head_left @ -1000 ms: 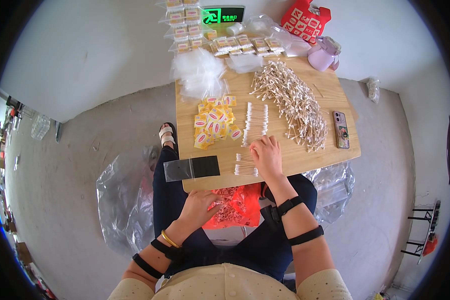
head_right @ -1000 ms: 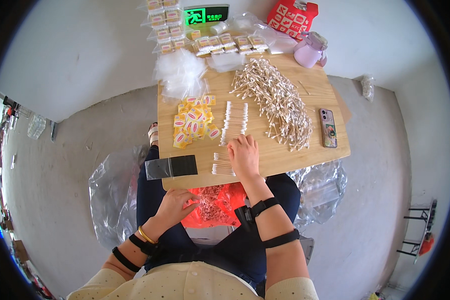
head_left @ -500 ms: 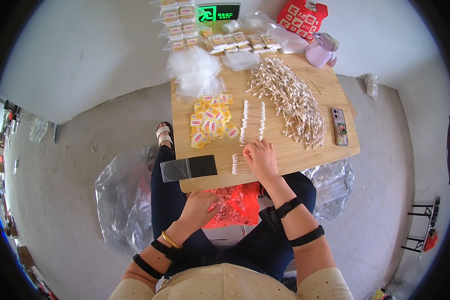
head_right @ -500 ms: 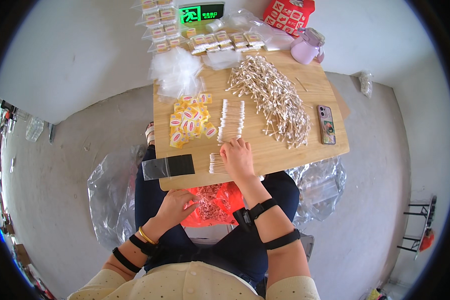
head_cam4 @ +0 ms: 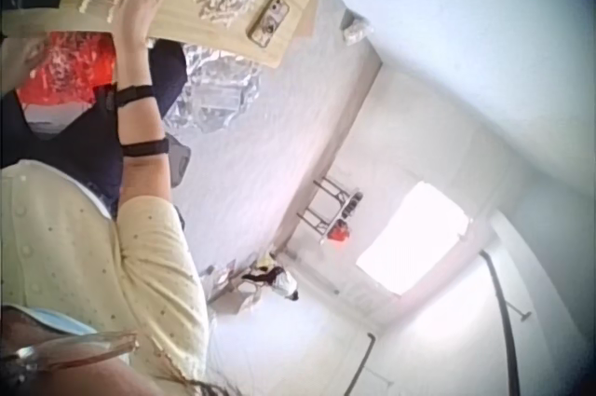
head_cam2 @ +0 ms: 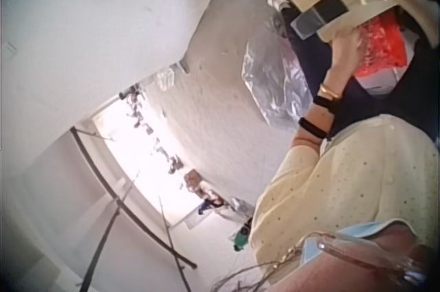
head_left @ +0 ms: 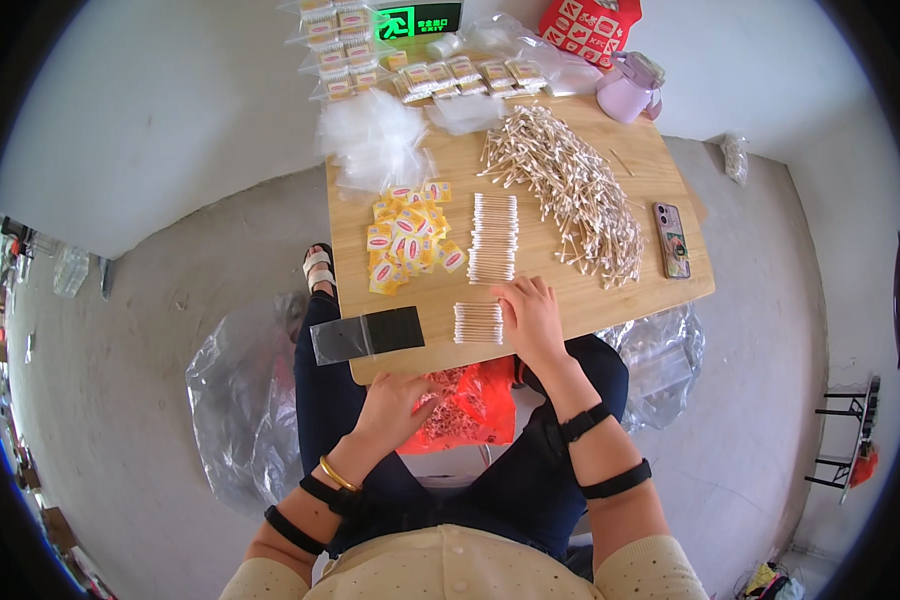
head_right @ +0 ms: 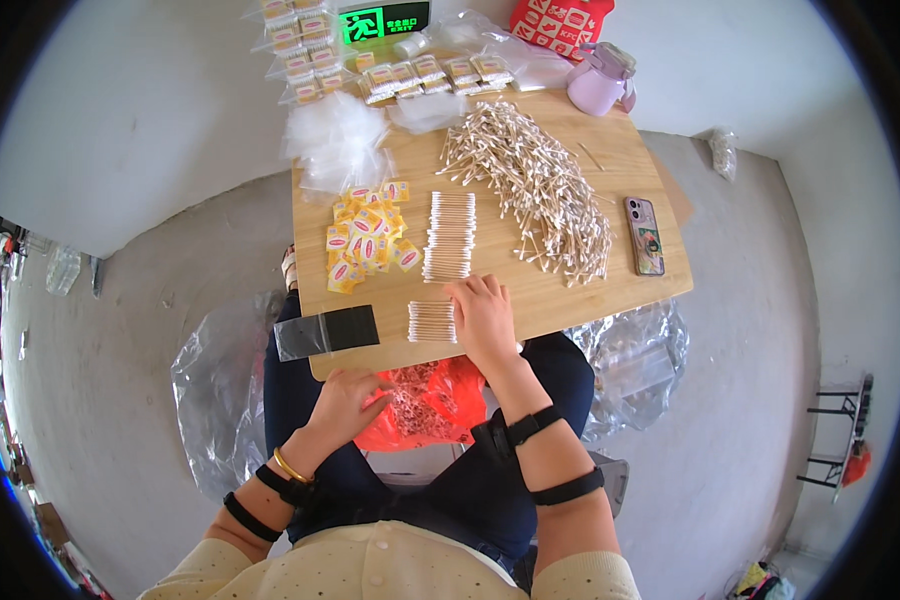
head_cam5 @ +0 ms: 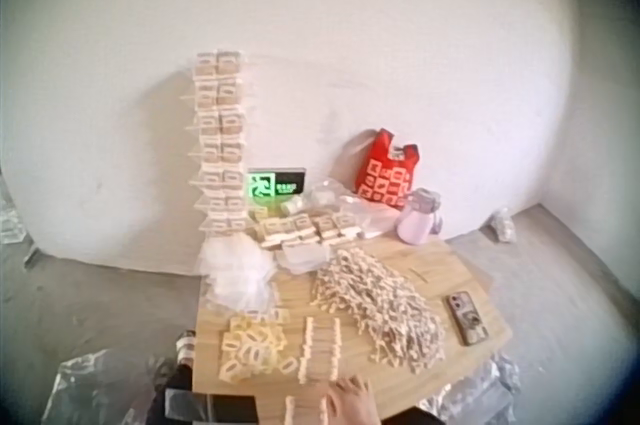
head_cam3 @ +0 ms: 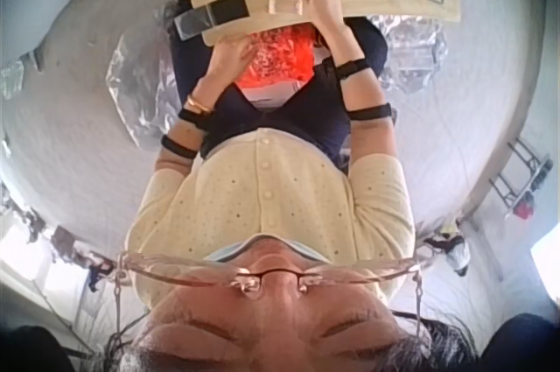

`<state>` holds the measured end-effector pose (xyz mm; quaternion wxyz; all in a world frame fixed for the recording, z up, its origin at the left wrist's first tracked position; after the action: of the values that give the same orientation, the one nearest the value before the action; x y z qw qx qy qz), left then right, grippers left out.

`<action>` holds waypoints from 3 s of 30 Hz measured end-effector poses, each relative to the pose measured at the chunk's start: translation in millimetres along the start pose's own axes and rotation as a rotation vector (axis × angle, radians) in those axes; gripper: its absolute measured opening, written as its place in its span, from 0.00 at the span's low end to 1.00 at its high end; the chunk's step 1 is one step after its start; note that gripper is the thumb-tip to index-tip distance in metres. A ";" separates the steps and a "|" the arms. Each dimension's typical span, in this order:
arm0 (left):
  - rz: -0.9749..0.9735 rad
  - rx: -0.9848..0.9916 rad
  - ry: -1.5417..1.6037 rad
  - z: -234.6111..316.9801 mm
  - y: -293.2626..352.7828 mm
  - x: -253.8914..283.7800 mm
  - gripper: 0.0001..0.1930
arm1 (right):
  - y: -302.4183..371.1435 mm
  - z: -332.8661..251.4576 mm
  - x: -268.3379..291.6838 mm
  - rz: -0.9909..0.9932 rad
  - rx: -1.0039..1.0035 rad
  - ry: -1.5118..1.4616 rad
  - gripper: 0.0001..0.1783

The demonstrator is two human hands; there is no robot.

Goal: The person sits at a table and manually arranges cotton swabs into neat rows. They then place a small yellow wrapper over the aligned swabs and fold the wrapper to enclose them. The person repeats this process, creating multiple packaged units of cotton swabs.

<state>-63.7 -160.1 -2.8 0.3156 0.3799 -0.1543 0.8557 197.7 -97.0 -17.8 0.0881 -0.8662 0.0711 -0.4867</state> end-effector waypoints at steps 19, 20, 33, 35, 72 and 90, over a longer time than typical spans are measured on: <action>0.271 0.074 0.049 -26.7 -53.7 -19.3 0.05 | 67.1 -41.8 10.5 -0.186 0.034 0.008 0.24; 0.265 0.074 0.048 -26.7 -53.9 -19.1 0.05 | 66.8 -41.7 10.1 -0.184 0.035 0.005 0.24; 0.254 0.080 0.057 -29.5 -55.4 -19.1 0.04 | 58.6 -39.3 3.3 -0.143 0.048 0.021 0.25; 0.253 0.087 0.062 -29.0 -55.6 -18.4 0.04 | 54.7 -40.1 4.1 -0.129 0.049 0.027 0.25; 0.246 0.073 0.044 -33.2 -55.0 -19.8 0.04 | 29.4 -34.4 -2.3 -0.081 0.014 0.027 0.21; 0.294 0.011 -0.072 -18.3 -64.5 -2.9 0.17 | 36.9 -19.3 3.0 -0.099 -0.043 -0.019 0.32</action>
<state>-29.9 -103.5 -15.5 0.1789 0.3855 -0.2147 0.8794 181.4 -135.1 -13.7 0.0461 -0.8748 0.0376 -0.4807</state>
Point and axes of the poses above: each hand's wrist, its own y-axis away from the middle knuckle, its own x-axis out of the back of the hand, z = x × y, the point moved 3 cm from there along -y, towards the middle knuckle, and after that the axes turned 6 degrees about -x, right-handed, at the moved point
